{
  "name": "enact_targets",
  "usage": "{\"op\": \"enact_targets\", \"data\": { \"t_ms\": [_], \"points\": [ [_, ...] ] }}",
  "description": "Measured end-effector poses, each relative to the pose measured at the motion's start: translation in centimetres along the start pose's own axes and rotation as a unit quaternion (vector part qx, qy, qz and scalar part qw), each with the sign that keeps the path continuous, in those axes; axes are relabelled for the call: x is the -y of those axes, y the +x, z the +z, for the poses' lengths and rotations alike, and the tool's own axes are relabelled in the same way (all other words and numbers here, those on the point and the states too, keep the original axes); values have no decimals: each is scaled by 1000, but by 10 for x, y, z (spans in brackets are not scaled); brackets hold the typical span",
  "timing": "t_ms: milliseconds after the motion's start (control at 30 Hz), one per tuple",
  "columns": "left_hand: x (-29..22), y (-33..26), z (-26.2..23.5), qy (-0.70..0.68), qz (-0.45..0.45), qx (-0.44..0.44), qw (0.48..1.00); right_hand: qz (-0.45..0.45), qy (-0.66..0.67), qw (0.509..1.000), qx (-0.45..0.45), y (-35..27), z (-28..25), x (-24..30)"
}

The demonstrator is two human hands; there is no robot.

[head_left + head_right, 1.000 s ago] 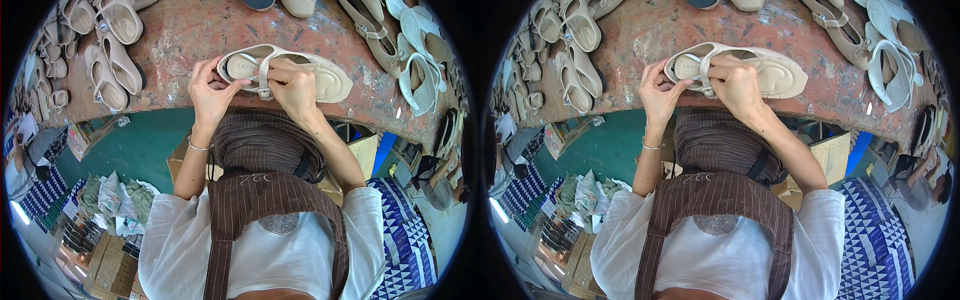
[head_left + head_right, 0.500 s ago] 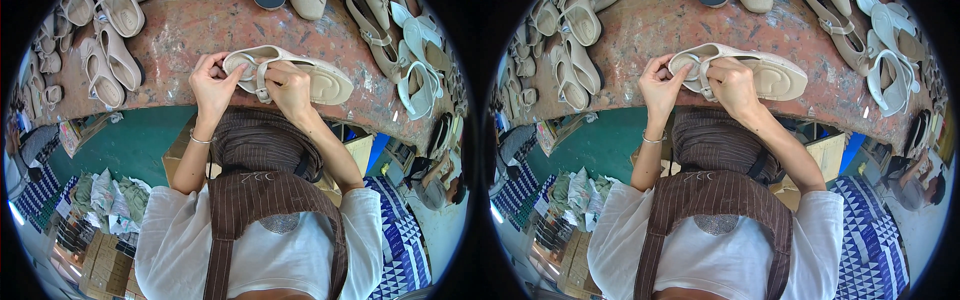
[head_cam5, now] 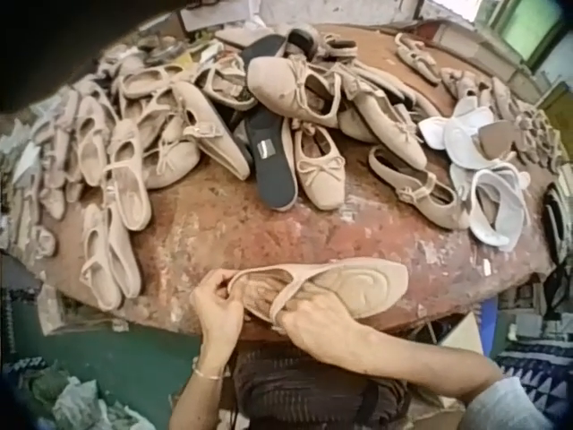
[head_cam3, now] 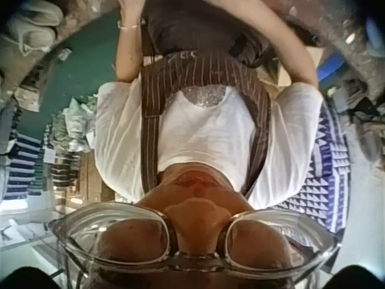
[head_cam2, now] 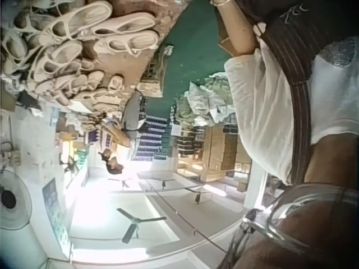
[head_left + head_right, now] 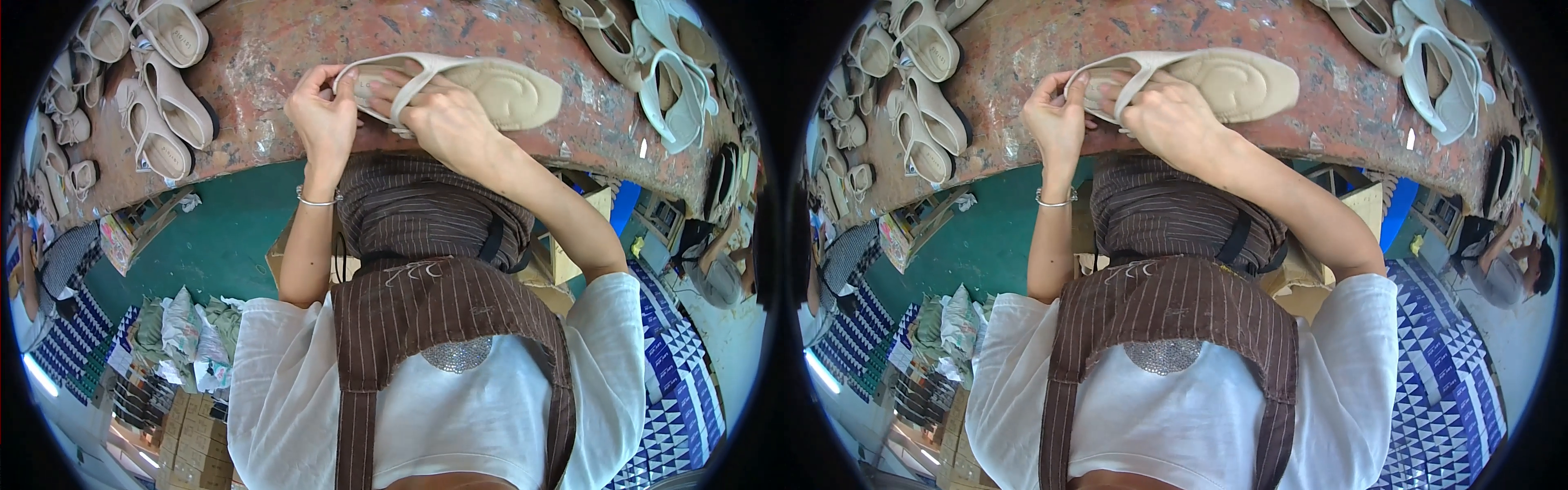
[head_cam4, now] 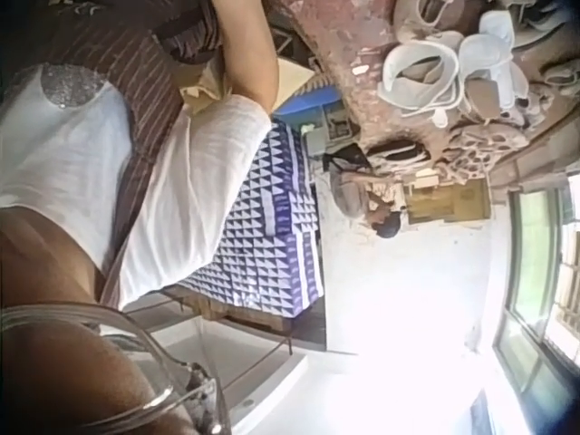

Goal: The person inserts a white insole into a beige shoe by hand, presses it down, and sets it aside before repeating the process with another shoe.

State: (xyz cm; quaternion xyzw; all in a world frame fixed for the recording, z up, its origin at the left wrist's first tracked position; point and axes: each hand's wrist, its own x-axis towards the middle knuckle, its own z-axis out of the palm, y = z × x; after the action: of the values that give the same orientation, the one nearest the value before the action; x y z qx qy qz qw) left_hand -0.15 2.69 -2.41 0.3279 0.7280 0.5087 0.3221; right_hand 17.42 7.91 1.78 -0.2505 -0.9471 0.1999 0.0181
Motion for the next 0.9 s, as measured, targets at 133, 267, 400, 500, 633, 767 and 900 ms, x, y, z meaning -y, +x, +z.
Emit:
{"op": "enact_targets", "data": {
  "t_ms": [133, 267, 400, 500, 633, 767, 900],
  "points": [
    [-9, -2, 1, -3, 6, 11, 1000, 72, -67, 995, -33, -18, -9, 6],
    [-23, -15, -2, 59, -2, 48, 997, 97, 1, 994, -53, -27, -17, -12],
    [-29, -64, 11, 263, 94, 96, 955, 235, -82, 870, -426, -17, -30, -51],
    [-45, -91, 30, 353, 256, 38, 899, 274, 80, 881, -376, -13, -62, -62],
    [-50, -88, 50, 317, 384, 274, 823, 294, 238, 862, -336, -24, -67, -28],
    [-29, -68, 53, 338, 405, 304, 793, 250, 133, 927, -245, -64, -36, 33],
    [-35, -77, 58, 284, 349, 301, 841, 265, 94, 933, -225, -66, -13, 42]
  ]
}}
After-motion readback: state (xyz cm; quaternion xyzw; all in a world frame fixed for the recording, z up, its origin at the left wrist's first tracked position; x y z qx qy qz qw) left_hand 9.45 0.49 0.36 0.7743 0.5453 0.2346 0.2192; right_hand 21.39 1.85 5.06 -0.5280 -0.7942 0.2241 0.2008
